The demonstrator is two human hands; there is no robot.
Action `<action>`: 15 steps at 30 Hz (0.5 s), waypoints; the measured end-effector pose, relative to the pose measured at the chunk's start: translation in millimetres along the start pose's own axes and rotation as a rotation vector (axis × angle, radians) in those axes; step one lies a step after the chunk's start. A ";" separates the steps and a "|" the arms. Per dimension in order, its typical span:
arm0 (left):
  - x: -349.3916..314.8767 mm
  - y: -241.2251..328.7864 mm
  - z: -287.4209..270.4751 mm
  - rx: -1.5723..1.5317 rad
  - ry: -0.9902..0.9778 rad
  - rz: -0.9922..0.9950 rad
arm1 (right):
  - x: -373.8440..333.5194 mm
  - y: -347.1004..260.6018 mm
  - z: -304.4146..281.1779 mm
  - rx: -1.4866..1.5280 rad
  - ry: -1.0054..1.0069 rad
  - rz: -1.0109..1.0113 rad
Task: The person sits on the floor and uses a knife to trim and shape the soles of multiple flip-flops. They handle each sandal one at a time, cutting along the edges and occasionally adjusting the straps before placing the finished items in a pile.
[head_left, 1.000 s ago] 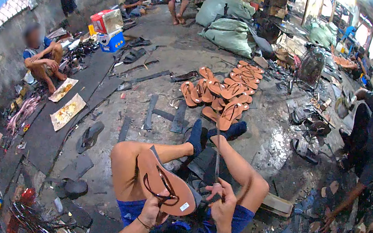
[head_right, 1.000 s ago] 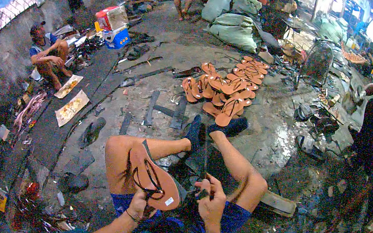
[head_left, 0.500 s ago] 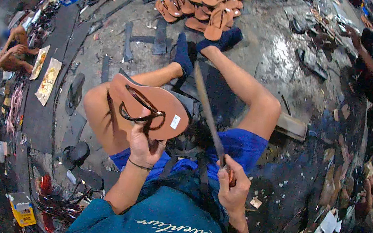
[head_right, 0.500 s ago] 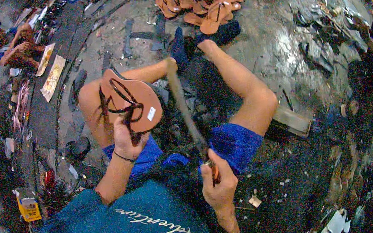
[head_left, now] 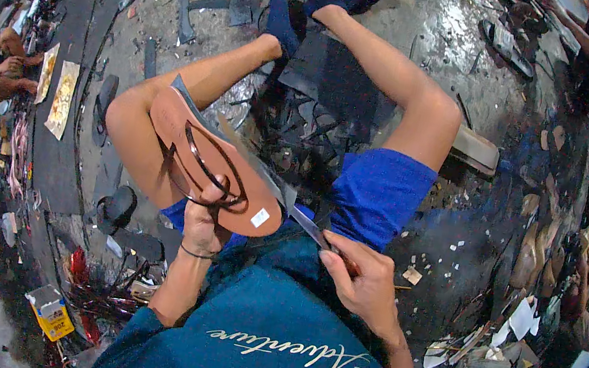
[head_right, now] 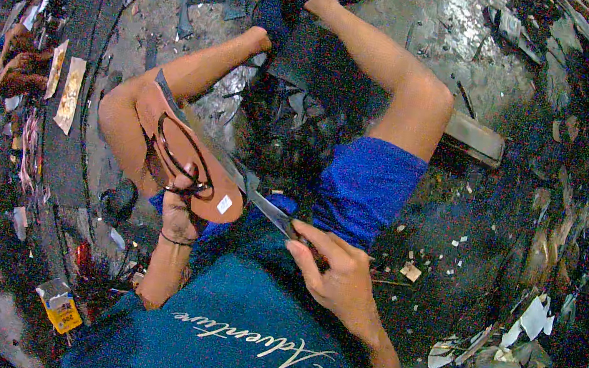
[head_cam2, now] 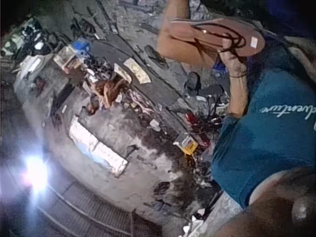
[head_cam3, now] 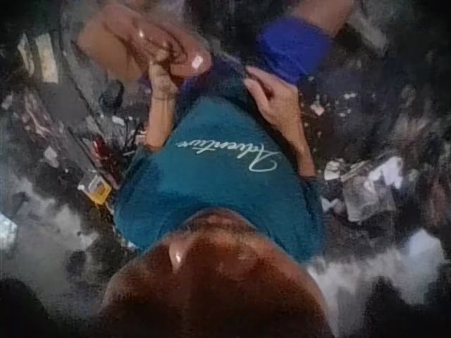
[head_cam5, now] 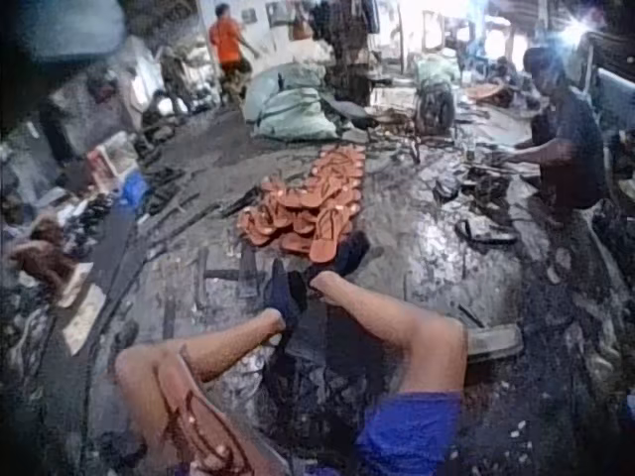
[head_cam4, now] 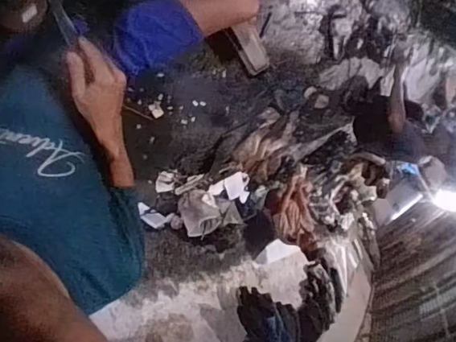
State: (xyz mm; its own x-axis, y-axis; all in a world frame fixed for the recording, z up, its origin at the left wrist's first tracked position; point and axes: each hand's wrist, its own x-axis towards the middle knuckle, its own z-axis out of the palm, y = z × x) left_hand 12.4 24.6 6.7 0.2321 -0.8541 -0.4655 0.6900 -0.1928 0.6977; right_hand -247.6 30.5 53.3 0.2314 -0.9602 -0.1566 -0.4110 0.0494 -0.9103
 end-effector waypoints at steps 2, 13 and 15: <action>-6.6 0.8 -8.0 0.080 0.058 -0.024 | 13.1 -3.3 13.3 0.044 -0.055 0.000; -27.7 6.4 -27.2 0.041 0.117 -0.008 | 36.9 -1.7 34.2 0.211 -0.198 -0.029; -31.5 8.5 -27.5 0.050 0.152 -0.015 | 30.9 1.9 29.5 0.183 -0.278 -0.029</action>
State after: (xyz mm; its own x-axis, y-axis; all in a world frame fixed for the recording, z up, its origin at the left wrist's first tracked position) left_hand 29.8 63.2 12.3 0.3256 -0.7689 -0.5502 0.6597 -0.2321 0.7148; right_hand -215.3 9.0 35.3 0.4828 -0.8513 -0.2054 -0.2414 0.0961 -0.9657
